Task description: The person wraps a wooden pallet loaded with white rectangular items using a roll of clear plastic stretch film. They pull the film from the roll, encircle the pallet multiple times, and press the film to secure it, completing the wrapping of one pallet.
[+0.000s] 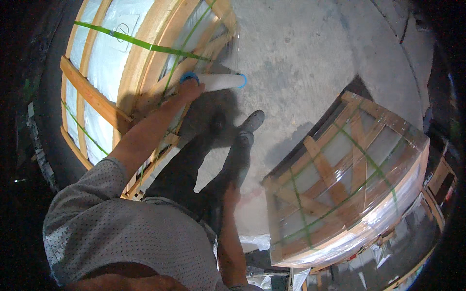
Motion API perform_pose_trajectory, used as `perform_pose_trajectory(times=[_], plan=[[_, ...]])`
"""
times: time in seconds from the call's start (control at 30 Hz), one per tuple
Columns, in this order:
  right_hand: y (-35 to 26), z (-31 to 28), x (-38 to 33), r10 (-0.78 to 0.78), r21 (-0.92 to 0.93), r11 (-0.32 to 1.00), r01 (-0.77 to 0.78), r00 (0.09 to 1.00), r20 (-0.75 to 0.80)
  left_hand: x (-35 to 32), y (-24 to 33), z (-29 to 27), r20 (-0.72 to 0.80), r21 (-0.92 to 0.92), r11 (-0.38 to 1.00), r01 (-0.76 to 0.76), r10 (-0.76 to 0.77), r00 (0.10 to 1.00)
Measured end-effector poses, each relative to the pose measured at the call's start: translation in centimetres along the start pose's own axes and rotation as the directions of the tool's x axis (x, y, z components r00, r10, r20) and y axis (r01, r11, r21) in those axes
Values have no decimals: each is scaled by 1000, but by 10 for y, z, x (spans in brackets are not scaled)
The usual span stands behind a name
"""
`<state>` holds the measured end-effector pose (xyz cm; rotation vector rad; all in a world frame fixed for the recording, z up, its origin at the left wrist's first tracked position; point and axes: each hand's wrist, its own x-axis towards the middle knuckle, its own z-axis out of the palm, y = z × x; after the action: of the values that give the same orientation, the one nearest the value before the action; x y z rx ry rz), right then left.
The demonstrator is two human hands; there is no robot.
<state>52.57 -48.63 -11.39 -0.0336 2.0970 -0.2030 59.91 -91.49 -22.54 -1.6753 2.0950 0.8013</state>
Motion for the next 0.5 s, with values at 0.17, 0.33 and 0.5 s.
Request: perform_pose_trajectory(times=[0.17, 0.33, 0.5], plan=[[24, 34, -24, -69, -201, 977, 66, 998, -10, -45, -51, 46, -72, 20, 920, -391, 391, 918], [60, 63, -28, -167, -185, 970, 160, 986, -18, -77, -71, 61, -248, 175, 851, -495, 524, 815], [91, 95, -35, -252, -68, 966, 251, 968, -9, -51, -43, 53, -55, -250, 950, 186, -206, 977]])
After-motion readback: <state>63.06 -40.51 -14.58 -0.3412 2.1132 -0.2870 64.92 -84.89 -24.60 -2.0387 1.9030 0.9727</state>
